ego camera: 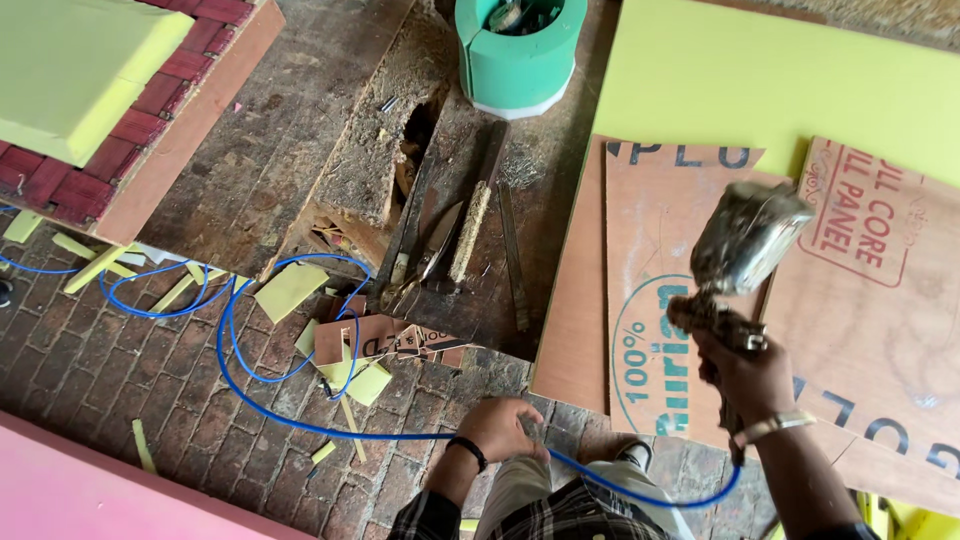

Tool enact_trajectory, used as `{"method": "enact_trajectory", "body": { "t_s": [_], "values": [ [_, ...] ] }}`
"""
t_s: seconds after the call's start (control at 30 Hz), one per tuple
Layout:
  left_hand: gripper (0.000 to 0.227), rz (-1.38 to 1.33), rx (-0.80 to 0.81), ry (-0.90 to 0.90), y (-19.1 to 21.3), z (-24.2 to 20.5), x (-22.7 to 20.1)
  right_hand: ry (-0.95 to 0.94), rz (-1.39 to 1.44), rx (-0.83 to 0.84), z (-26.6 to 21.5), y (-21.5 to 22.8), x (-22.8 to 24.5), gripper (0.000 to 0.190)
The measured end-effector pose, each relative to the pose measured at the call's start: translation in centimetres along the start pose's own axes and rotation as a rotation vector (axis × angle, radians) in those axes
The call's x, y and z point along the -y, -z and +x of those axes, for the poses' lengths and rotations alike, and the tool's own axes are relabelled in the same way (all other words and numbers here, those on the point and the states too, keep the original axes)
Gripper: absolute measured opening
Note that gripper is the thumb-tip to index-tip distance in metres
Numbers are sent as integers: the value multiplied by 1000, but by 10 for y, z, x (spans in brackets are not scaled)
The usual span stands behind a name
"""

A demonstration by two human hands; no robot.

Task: The person uses a spray gun to apply adhesive to brown plywood pieces, then places them onto yellow foam sheets. They also handle pink foam sheets, aligning and pressing them onto a wooden frame. The person uses a metal ruler to mark and cut the plywood pieces.

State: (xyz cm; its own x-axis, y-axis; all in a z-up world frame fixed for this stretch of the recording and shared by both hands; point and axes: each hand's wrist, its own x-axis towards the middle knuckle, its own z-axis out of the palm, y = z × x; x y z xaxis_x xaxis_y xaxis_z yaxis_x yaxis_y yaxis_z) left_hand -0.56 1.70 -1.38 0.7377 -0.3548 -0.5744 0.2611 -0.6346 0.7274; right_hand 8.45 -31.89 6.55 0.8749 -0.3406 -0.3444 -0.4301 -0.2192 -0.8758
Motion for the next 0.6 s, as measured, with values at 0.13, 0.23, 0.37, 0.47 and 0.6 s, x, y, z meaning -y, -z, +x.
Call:
{"method": "enact_trajectory", "body": {
  "t_s": [0.13, 0.23, 0.37, 0.47, 0.6],
  "values": [
    [62, 20, 151, 89, 7, 5, 4, 10, -47, -46, -11, -7, -3, 22],
    [52, 48, 54, 139, 26, 15, 10, 125, 49, -199, 15, -24, 18, 21],
    [39, -47, -107, 152, 55, 20, 42, 393, 366, -155, 59, -55, 36, 23],
    [32, -106, -140, 169, 77, 18, 93, 317, 504, -43, 95, -111, 41, 21],
    [25, -168, -164, 206, 60, 11, 166, 215, 378, -16, 134, -221, 41, 26]
  ]
}}
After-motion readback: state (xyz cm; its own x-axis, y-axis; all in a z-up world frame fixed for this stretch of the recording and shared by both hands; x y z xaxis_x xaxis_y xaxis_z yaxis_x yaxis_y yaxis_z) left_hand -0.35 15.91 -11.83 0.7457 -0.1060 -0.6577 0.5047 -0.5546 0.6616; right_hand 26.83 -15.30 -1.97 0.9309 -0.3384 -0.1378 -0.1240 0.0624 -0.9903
